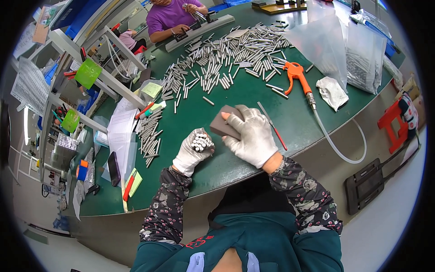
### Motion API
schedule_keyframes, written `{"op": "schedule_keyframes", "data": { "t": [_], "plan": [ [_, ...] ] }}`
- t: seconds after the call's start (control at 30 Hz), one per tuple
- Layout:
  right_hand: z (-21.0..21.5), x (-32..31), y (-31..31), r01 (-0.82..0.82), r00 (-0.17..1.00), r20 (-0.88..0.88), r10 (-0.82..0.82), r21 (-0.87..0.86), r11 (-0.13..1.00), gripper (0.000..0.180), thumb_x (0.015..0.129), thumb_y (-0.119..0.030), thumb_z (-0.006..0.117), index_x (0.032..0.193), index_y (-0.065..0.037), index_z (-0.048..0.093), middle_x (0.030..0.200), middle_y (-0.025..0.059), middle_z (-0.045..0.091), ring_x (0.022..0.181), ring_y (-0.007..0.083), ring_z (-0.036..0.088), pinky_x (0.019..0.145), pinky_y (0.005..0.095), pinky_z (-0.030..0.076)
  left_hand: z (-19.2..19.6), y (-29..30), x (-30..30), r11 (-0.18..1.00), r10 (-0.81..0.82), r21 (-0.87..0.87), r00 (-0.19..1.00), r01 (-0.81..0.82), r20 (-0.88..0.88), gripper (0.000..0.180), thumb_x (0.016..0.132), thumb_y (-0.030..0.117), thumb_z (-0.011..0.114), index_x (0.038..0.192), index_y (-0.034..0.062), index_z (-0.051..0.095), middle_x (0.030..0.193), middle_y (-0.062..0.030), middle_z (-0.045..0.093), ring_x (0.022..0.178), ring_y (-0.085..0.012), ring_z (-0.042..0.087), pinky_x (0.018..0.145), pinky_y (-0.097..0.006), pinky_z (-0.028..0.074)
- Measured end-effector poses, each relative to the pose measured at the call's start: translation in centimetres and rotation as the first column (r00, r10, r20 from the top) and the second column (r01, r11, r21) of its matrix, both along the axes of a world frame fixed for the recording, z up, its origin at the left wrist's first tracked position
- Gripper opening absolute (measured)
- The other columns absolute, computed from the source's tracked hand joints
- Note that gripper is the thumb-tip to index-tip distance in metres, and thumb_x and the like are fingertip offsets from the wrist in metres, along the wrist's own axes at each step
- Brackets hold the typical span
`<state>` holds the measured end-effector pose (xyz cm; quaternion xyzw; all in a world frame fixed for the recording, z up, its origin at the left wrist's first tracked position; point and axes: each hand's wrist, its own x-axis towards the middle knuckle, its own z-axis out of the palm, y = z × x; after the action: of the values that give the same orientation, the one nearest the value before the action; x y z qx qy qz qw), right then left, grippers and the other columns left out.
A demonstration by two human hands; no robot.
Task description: The recorder is sanding small metal pins using a sanding block and cleaning them with an air gun.
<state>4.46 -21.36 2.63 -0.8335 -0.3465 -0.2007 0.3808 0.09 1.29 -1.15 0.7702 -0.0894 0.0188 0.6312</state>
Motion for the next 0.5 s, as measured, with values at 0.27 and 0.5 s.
{"op": "schedule_keyframes", "data": {
  "t": [0.27, 0.5],
  "plan": [
    [4.8, 0.6, 1.8, 0.311, 0.934, 0.247, -0.256, -0.217, 0.925, 0.042, 0.069, -0.024, 0.067, 0.110, -0.018, 0.069, 0.106, 0.0142, 0.058, 0.095, 0.0314, 0.056, 0.075, 0.0438, 0.043, 0.3, -0.2, 0.2, 1.000, 0.014, 0.005, 0.987, -0.014, -0.163, 0.062, 0.071, -0.008, 0.074, 0.126, 0.0058, 0.050, 0.109, -0.0021, 0.061, 0.099, -0.0122, 0.060, 0.087, -0.028, 0.052],
    [5.1, -0.1, 2.6, -0.096, 0.966, 0.215, 0.145, -0.222, 0.970, 0.034, 0.072, -0.024, 0.066, 0.105, -0.018, 0.070, 0.107, 0.0146, 0.058, 0.100, 0.0311, 0.055, 0.080, 0.0407, 0.043, 0.6, -0.2, 0.5, 0.995, -0.087, 0.060, 0.996, 0.085, 0.025, 0.063, 0.070, -0.008, 0.075, 0.126, 0.0069, 0.050, 0.109, -0.0014, 0.062, 0.101, -0.0121, 0.060, 0.086, -0.026, 0.052]
  ]
}}
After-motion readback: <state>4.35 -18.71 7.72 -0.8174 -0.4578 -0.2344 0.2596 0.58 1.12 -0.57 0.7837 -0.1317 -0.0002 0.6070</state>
